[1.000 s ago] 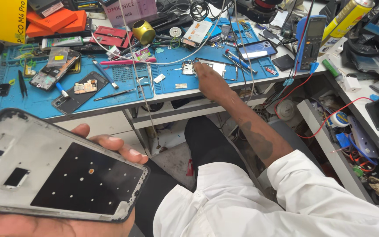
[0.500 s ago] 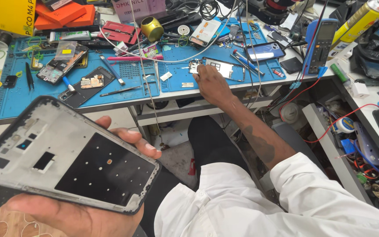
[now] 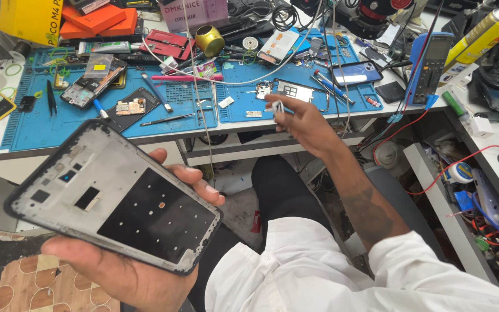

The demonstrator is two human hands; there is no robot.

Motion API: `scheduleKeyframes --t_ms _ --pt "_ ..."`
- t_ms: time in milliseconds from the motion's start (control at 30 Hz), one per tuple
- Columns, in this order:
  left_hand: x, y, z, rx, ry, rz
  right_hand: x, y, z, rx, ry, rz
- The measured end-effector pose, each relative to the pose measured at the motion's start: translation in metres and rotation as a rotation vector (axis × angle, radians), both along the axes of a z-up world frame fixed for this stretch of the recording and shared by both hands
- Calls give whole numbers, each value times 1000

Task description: The person prepares a tube of adhesive by squeezing and poking it, then applies a thin bead of adhesive along the inner edge of a disassembled smartphone frame. The person holds the frame in one hand and the adhesive tube in the other, working around the perimeter.

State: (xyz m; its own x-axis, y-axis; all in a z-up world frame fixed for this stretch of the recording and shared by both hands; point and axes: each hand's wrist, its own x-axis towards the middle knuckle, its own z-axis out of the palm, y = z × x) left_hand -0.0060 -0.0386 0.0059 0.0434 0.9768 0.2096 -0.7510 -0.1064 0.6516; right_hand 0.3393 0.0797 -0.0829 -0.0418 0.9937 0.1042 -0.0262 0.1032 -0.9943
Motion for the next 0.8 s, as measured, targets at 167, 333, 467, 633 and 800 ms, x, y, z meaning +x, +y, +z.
scheduleKeyframes --t_ms 167,333,467,633,800 --pt "0 2 -13 24 -289 -157 -26 -52 4 107 405 139" --pt "-1 2 -20 68 -298 -188 -47 -84 2 140 601 288" --pt "1 0 -19 87 -219 -148 -58 -92 1 157 673 330" --pt "2 -1 -17 105 -223 -159 -65 -89 1 82 703 334" --pt "2 -1 -16 104 -220 -158 -66 -80 -3 43 688 260"
